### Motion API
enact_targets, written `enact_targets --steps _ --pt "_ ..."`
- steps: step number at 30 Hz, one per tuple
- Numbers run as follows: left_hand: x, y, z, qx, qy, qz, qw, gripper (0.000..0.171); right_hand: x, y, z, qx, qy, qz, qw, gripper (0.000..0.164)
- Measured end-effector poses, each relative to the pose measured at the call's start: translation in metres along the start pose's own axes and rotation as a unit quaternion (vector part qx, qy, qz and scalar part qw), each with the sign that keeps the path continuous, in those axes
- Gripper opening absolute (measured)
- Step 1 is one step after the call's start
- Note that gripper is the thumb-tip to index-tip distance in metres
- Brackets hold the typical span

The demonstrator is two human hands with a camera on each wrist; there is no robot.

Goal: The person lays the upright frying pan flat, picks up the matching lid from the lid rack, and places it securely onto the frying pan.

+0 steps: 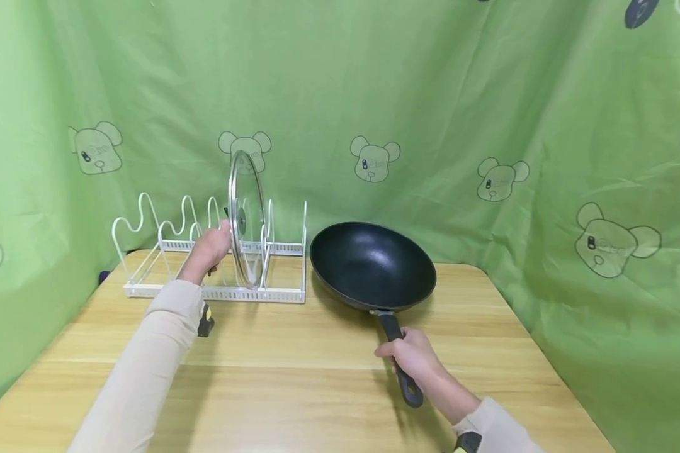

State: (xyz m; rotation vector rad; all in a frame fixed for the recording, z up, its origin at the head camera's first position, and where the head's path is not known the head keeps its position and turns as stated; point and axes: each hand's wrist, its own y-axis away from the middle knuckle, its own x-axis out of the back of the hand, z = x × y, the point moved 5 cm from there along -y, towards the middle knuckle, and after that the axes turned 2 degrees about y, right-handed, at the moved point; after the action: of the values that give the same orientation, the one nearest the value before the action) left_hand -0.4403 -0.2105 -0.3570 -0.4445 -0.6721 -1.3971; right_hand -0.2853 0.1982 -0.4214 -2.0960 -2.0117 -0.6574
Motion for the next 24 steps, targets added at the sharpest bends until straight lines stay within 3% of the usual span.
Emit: enact_targets --steps 14,20,24 --pt "0.0000 0.0031 0.0004 0.003 0.005 0.001 1.0000 0.090 0.0082 -0.0014 0.0027 0.003 0.018 -0.013 1.000 0.036" --pt "-0.0004 0.0008 -0.0007 0.011 0.004 0.003 0.9999 0.090 0.0075 -0.0033 0.0054 -0.030 0.003 -0.041 0.999 0.036" --pt "-0.0020 -0.0016 -0.0002 0.013 0.003 0.004 0.9999 0.089 0.0081 -0.0047 0.0083 -0.056 -0.015 -0.053 0.997 0.049"
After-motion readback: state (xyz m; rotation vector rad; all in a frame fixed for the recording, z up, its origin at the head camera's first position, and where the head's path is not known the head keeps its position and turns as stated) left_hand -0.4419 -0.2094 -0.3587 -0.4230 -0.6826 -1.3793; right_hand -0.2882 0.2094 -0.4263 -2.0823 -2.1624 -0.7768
